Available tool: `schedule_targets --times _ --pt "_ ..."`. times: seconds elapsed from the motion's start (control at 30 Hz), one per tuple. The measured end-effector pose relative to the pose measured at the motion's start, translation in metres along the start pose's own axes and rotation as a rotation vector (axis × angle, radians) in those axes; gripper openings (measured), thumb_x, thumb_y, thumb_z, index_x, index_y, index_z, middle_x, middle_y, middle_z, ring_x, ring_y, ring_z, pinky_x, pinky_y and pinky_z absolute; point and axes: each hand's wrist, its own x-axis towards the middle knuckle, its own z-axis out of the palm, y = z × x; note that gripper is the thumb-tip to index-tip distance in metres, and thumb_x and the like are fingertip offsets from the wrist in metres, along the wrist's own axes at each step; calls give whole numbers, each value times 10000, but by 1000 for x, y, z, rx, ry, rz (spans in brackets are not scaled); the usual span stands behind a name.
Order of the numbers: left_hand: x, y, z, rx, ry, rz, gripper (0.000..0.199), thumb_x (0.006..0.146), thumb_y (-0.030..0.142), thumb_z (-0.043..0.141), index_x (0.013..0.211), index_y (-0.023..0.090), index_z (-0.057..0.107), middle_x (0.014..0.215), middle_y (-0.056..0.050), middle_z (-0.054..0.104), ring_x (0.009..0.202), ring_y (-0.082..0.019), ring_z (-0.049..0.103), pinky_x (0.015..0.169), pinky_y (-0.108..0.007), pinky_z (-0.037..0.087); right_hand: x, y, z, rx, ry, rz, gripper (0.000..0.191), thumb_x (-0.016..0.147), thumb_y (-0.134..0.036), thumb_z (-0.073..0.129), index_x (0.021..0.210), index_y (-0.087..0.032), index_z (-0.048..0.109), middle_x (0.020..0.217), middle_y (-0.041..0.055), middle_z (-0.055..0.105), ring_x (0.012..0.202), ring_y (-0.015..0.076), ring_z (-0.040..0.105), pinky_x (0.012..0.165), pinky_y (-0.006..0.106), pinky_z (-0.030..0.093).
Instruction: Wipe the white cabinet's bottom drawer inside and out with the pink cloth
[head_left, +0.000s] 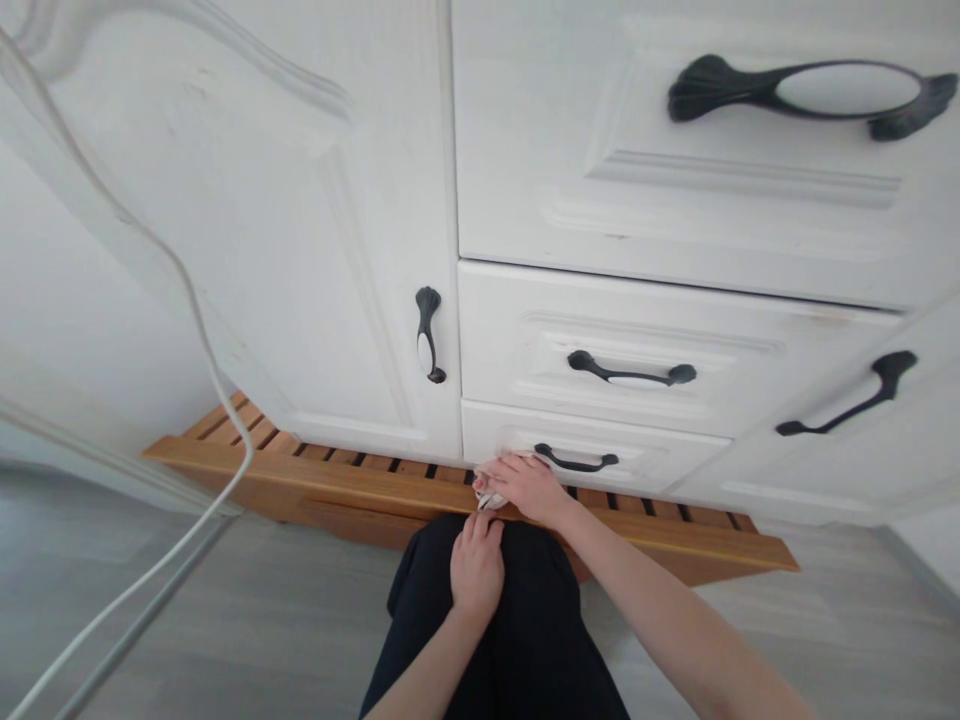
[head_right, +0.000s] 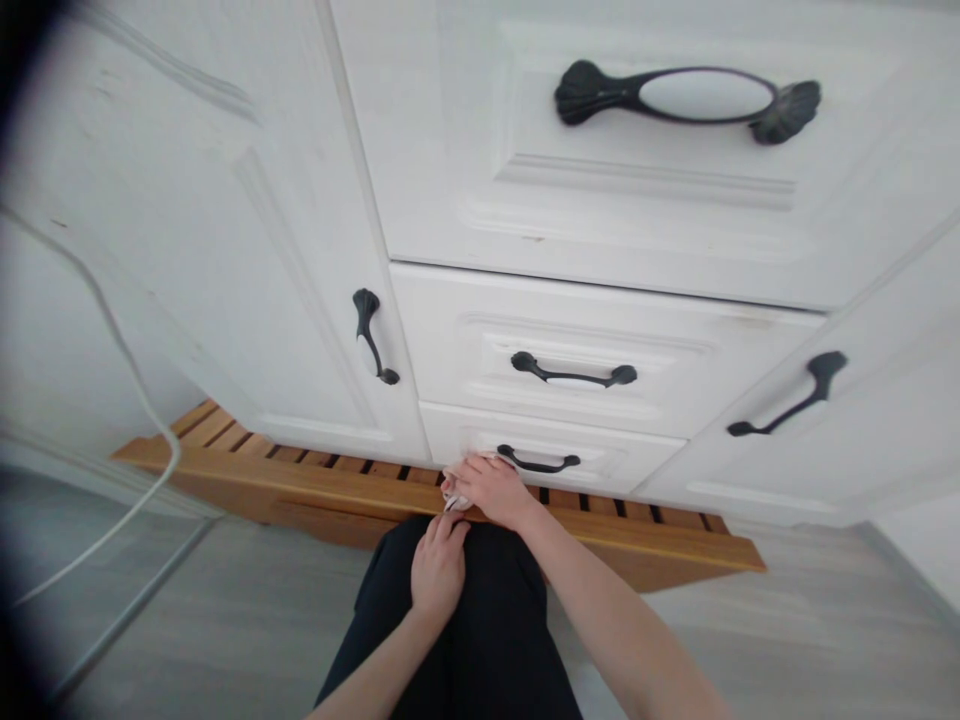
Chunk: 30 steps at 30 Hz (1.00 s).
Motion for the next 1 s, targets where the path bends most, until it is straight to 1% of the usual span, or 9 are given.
schedule_targets --times 0.17,0.27,0.47,0.57,0.67,0.77,0.83,0.9,1.0 --pt "-2 -1 -3 -4 -3 8 297 922 89 511 1107 259 669 1272 -14 644 1218 -213 547 964 -344 487 -34 6 -7 22 -11 88 250 1001 -249 526 1209 -283 661 1330 14 646 1167 180 532 869 323 434" --pt "-3 -1 -4 -11 -4 2 307 919 79 516 1111 266 667 1274 3 644 1227 -203 544 971 -340 486 -76 22 -16 12 -31 176 354 963 -138 540 1245 -315 661 1311 21 660 1117 188 552 816 324 419" --pt "-4 3 -6 -14 5 -7 324 917 67 501 1122 248 675 1287 -16 640 1243 -220 540 995 -364 485 -169 47 -29 41 -97 381 466 902 -77 557 1241 -371 683 1195 25 704 1106 223 541 937 389 347" --pt "-4 4 -7 -9 11 -1 331 911 58 499 1112 244 684 1276 -19 647 1227 -222 552 993 -363 491 -195 44 -41 44 -9 533 533 873 -26 505 1223 -383 690 1127 23 692 1061 218 544 887 373 359" --pt "-4 5 -8 0 13 4 335 906 48 495 1094 243 692 1269 -20 650 1227 -226 551 993 -359 493 -198 42 -64 -26 209 708 556 818 4 470 1189 -335 708 1101 47 651 1025 241 528 880 392 363" --pt "-5 5 -7 11 14 13 338 911 51 483 1106 236 689 1274 -30 643 1234 -227 543 1014 -358 481 -183 47 -88 -77 446 817 530 791 -12 473 1193 -275 698 1151 76 602 1059 261 515 934 432 357" --pt "-5 5 -6 23 15 20 341 913 50 472 1111 227 686 1273 -38 640 1228 -229 544 1018 -362 479 -171 53 -94 -78 557 863 526 761 -7 473 1173 -247 695 1148 83 586 1083 265 512 951 437 352" --pt "-6 5 -6 37 19 27 348 910 47 468 1118 225 683 1274 -41 638 1225 -229 546 1013 -365 483 -166 56 -85 -78 553 869 507 751 -5 477 1129 -252 707 1117 76 599 1082 267 506 943 434 341" --pt "-7 5 -7 44 25 37 355 903 42 475 1119 234 682 1276 -33 639 1225 -220 549 1010 -358 487 -169 52 -54 -57 372 805 446 799 -27 501 1075 -292 730 1096 54 644 1073 265 499 915 421 320"
